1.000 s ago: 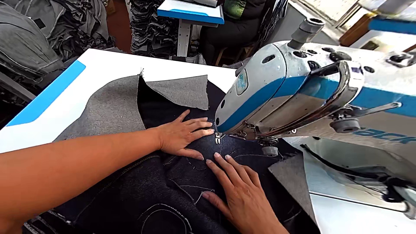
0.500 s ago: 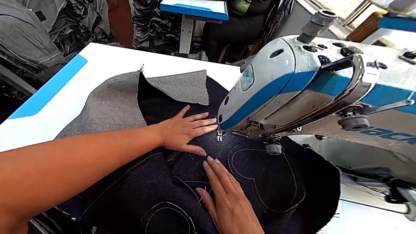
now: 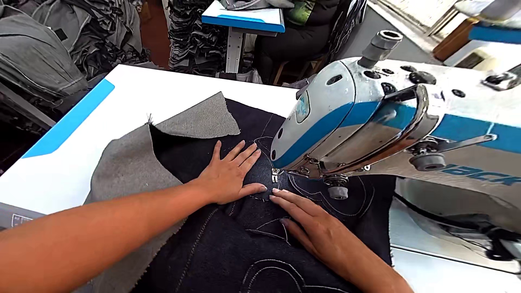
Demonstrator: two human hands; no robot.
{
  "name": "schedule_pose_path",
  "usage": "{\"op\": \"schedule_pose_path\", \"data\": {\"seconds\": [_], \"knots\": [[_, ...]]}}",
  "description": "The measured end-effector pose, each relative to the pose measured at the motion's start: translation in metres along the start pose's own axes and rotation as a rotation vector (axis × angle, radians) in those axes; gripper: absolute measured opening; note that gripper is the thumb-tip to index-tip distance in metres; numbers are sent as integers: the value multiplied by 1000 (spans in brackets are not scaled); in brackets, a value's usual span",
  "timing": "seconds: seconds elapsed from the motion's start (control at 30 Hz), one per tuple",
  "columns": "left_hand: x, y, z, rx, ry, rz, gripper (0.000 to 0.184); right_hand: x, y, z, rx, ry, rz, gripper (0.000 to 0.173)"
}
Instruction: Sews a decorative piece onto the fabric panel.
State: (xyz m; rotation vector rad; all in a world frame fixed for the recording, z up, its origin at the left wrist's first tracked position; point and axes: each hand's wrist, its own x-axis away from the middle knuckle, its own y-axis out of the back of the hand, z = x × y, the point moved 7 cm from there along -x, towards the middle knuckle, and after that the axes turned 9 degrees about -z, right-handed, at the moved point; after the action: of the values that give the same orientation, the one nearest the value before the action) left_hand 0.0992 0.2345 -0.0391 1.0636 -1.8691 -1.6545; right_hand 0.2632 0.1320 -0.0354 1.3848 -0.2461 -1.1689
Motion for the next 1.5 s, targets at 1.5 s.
{"op": "schedule_pose_path", "data": {"seconds": [1.5], "knots": [[27,-1,-23,108,-290,-191,54,0,-3,-3,91,273,0,60]]}}
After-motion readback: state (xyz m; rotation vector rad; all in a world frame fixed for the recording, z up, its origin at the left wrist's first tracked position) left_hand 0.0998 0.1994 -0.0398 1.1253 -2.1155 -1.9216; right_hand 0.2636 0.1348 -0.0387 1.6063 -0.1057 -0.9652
